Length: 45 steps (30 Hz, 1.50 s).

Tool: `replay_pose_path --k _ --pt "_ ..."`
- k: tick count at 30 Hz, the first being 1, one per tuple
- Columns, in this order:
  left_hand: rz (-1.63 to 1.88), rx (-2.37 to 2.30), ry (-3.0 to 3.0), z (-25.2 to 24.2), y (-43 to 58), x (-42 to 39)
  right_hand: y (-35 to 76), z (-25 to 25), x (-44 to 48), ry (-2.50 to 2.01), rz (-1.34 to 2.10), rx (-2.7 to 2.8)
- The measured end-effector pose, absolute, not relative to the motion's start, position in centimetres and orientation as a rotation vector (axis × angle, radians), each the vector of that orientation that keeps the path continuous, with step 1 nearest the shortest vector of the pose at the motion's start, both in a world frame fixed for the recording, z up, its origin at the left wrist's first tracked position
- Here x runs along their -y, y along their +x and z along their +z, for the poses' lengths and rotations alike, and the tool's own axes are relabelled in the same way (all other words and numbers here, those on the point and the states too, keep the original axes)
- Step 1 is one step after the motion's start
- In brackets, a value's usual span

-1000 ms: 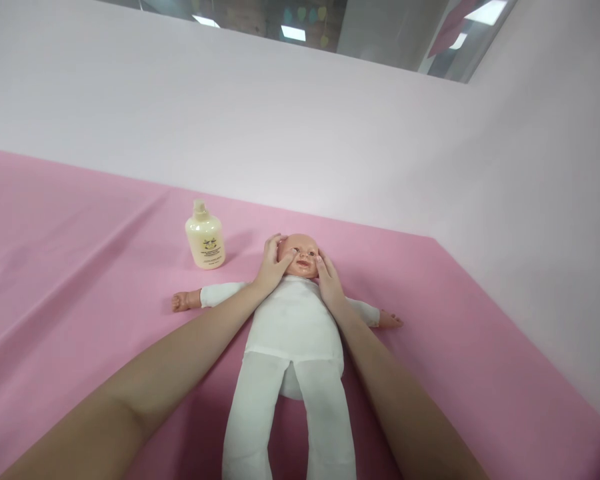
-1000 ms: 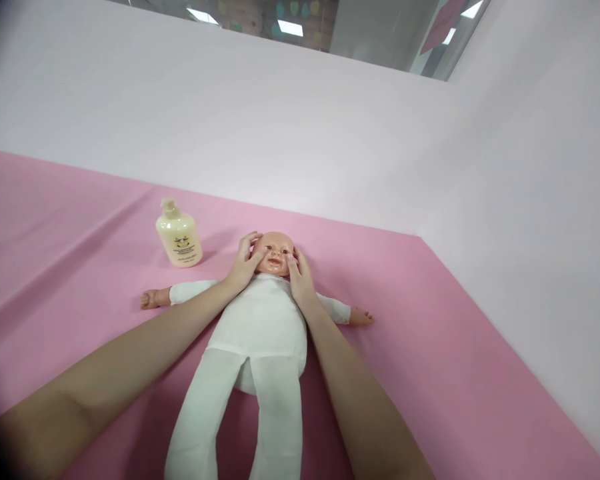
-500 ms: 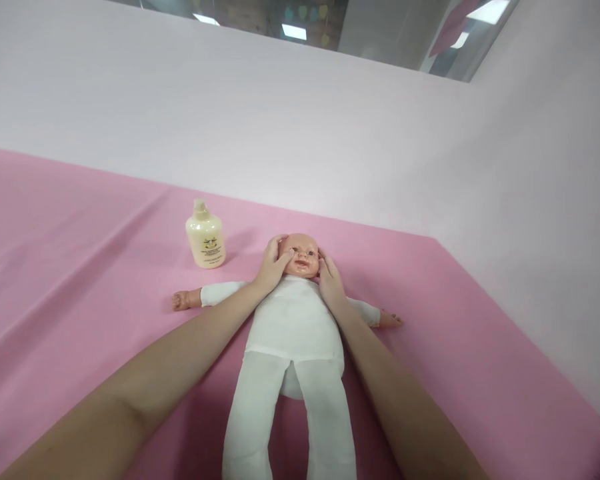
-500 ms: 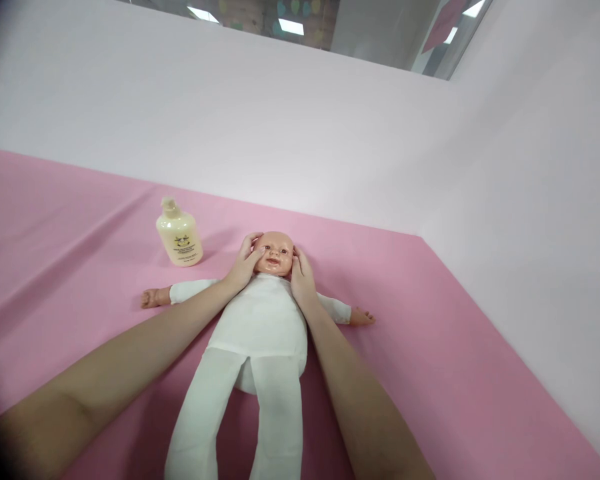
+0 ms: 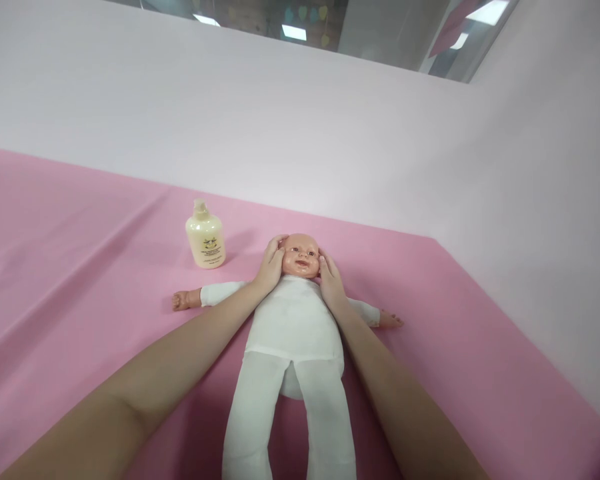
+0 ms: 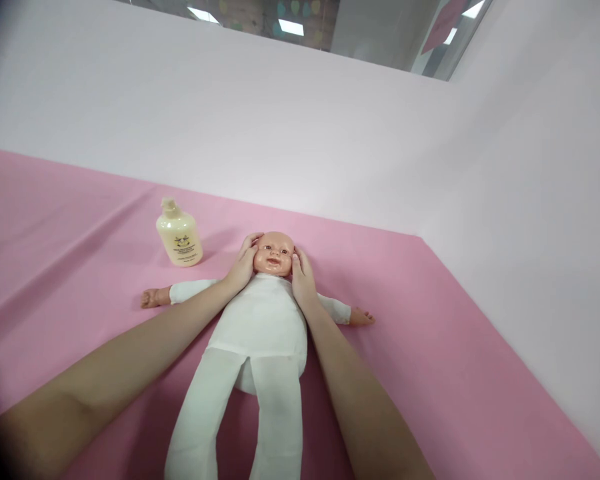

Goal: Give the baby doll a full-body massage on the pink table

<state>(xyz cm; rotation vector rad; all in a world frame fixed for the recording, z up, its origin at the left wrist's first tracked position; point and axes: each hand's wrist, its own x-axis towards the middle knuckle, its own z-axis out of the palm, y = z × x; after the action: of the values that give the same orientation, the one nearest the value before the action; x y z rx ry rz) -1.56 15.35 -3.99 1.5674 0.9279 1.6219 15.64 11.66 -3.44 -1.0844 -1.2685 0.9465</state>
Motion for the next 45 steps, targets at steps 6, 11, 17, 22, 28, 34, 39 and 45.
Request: replay_pose_path --k 6,11,17,22,28,34,39,45 --pt "1.636 -0.933 1.522 -3.6 -1.5 -15.2 15.7 -3.4 -11.8 -1.057 0.946 1.285" --pt "1.629 -0.935 1.538 -3.3 -1.4 -14.8 15.4 -2.6 -11.0 -1.106 0.931 1.278" --pt "1.591 -1.000 1.653 -3.6 -1.4 -14.8 15.0 -1.2 -9.9 -1.092 0.930 1.390" --pt "1.594 -1.019 1.688 -3.7 -1.3 -14.6 15.1 -1.2 -9.8 -1.111 0.896 1.393" --pt "1.636 -1.005 1.649 -3.5 -1.3 -14.7 15.3 -2.8 -11.0 -1.099 0.925 1.283" --pt "1.649 -0.972 1.579 -3.4 -1.4 -14.8 15.6 -3.5 -11.9 -1.068 0.965 1.268" --pt "1.695 -0.923 1.649 -3.4 -1.8 -14.5 15.6 -3.3 -12.0 -1.068 1.035 1.219" --pt "1.680 -0.854 1.914 -2.9 -2.1 -13.7 15.7 -2.7 -11.3 -0.987 1.079 1.269"
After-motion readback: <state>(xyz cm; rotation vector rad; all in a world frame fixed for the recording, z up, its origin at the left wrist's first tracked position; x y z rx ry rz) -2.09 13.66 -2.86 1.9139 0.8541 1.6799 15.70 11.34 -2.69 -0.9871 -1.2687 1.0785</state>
